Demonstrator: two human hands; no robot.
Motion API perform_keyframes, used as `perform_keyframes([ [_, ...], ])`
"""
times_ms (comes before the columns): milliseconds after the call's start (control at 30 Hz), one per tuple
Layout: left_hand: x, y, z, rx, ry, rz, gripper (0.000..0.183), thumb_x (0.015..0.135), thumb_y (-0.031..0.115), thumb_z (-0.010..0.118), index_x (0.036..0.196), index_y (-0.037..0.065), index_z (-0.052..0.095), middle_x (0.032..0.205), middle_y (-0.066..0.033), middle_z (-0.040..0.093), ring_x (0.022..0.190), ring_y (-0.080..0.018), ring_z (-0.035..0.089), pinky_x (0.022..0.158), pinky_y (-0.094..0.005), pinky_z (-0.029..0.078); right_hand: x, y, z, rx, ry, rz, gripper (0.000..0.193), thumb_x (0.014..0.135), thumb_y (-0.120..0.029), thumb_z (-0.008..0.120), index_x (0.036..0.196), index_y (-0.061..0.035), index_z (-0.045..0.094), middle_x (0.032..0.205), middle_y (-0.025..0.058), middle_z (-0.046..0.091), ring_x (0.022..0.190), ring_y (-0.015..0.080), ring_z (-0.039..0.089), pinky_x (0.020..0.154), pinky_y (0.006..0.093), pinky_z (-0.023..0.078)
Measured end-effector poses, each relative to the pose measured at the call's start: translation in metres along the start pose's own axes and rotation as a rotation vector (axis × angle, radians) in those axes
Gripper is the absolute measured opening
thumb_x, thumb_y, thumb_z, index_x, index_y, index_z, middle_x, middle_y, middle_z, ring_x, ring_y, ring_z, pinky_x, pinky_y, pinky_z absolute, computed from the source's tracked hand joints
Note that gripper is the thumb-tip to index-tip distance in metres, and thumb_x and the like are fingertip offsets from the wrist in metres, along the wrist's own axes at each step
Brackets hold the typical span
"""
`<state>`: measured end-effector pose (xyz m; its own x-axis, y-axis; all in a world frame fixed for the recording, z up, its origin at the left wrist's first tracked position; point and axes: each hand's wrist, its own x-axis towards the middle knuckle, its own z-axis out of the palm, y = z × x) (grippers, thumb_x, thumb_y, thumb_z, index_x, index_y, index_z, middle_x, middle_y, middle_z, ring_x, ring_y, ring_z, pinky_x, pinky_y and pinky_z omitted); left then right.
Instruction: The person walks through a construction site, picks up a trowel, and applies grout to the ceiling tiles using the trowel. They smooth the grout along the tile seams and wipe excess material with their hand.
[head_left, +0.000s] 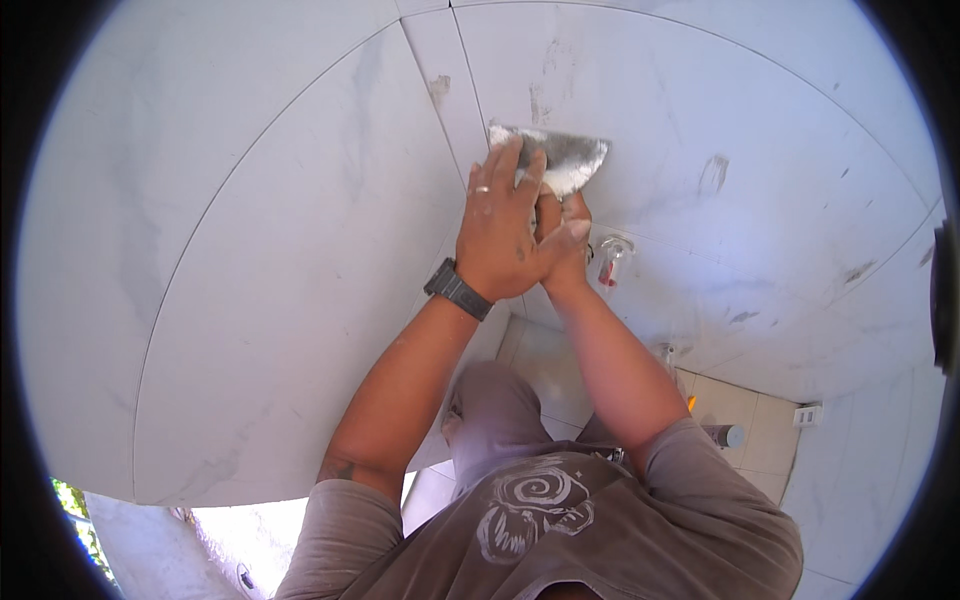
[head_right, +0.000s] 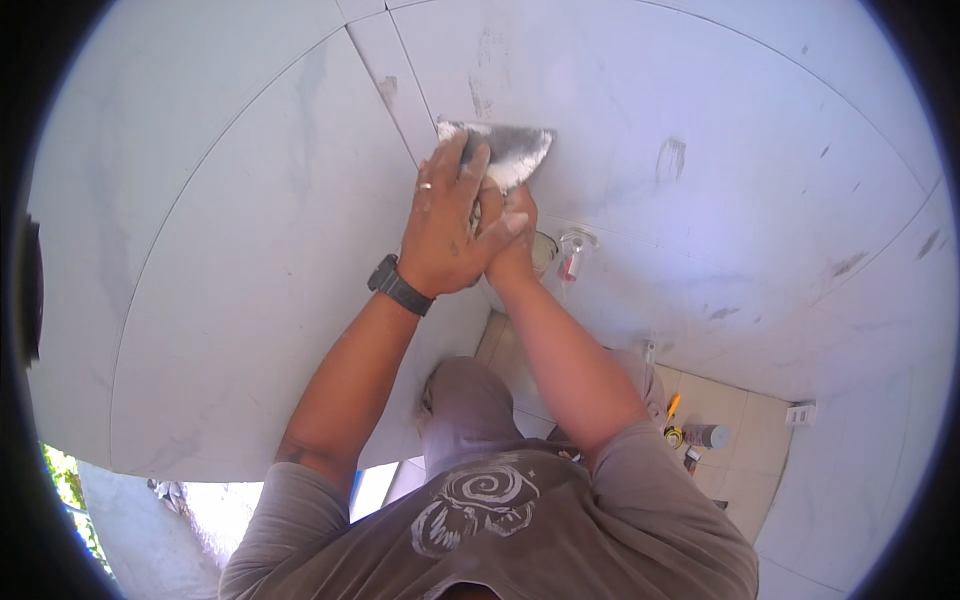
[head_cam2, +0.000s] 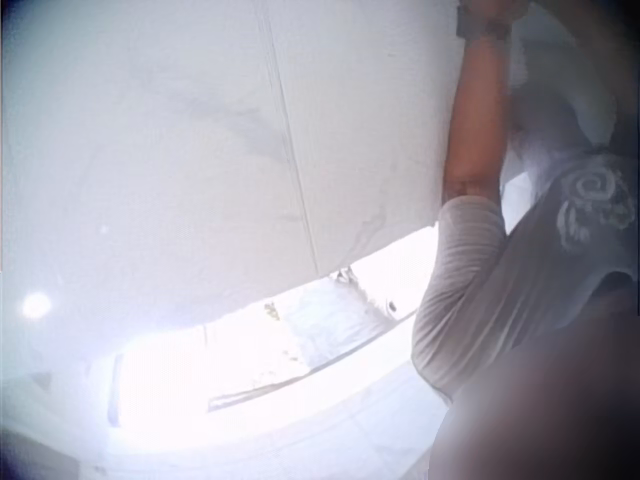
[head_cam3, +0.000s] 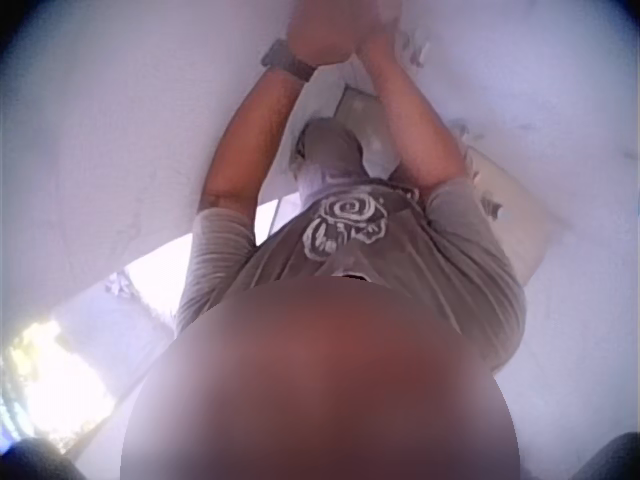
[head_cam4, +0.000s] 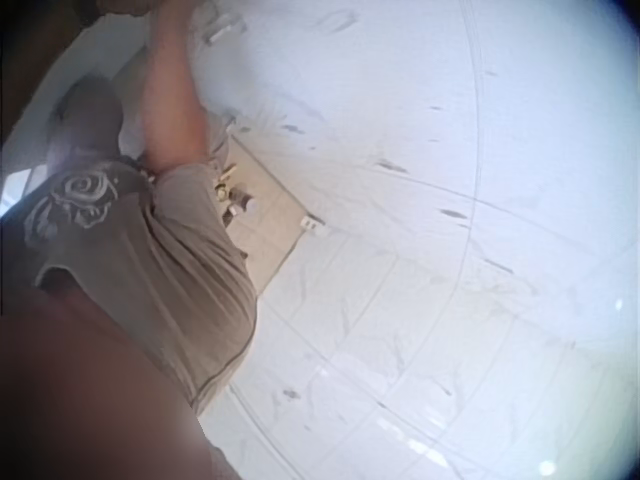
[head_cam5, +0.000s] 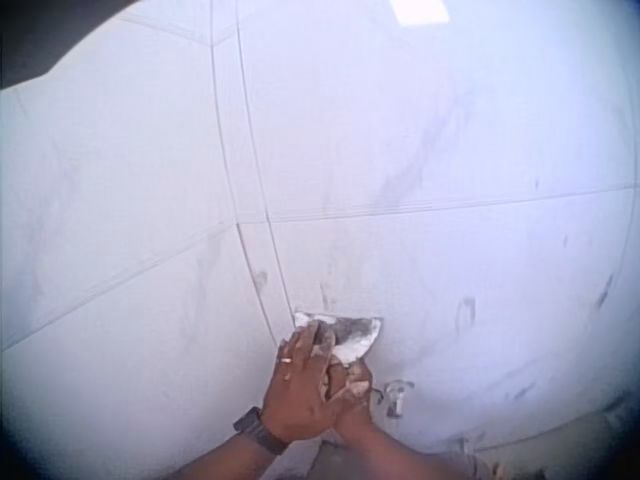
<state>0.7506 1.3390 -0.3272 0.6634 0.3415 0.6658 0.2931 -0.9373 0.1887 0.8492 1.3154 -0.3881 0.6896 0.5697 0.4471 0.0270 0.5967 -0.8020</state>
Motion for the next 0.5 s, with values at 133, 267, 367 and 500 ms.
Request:
perform_keyframes([
  [133,0.0,-0.001,0.002,-0.02,0.033,0.016,0.083,0.092,0.051,0.067,0.146,-0.008,0.047,0.156,-0.0346,0.035,0.144,-0.0526,0.034,0.12,-0.0608,0.022,-0.002,0.008,0.0,-0.04,-0.035,-0.048,0.027,0.103,-0.023,0.056,0.108,0.0023,0.061,0.098,0.0121,0.068,0.087,0.0203,0.06,0.079,0.0371,0.05],
  [267,-0.006,-0.005,0.007,-0.036,0.009,-0.024,0.082,0.092,0.05,0.067,0.146,-0.008,0.047,0.155,-0.0353,0.036,0.145,-0.0526,0.034,0.12,-0.0594,0.023,-0.007,0.015,-0.005,-0.104,-0.011,0.034,0.027,0.103,-0.024,0.057,0.109,0.0022,0.061,0.098,0.0123,0.068,0.089,0.0199,0.061,0.08,0.0369,0.05],
  [367,-0.012,-0.008,0.011,0.016,-0.105,-0.077,0.082,0.093,0.049,0.067,0.147,-0.009,0.047,0.156,-0.0351,0.035,0.145,-0.0526,0.034,0.121,-0.0585,0.022,-0.011,0.019,-0.006,0.001,-0.006,0.049,0.028,0.103,-0.025,0.056,0.112,0.0018,0.061,0.1,0.0114,0.069,0.089,0.0189,0.061,0.08,0.0366,0.05],
  [500,-0.016,-0.011,0.018,-0.056,0.008,-0.023,0.084,0.093,0.051,0.066,0.148,-0.009,0.045,0.157,-0.0356,0.033,0.146,-0.0524,0.032,0.121,-0.0586,0.022,-0.013,0.024,-0.004,0.034,-0.053,0.063,0.03,0.104,-0.025,0.056,0.118,0.001,0.06,0.103,0.0095,0.069,0.091,0.0186,0.061,0.081,0.0359,0.051],
])
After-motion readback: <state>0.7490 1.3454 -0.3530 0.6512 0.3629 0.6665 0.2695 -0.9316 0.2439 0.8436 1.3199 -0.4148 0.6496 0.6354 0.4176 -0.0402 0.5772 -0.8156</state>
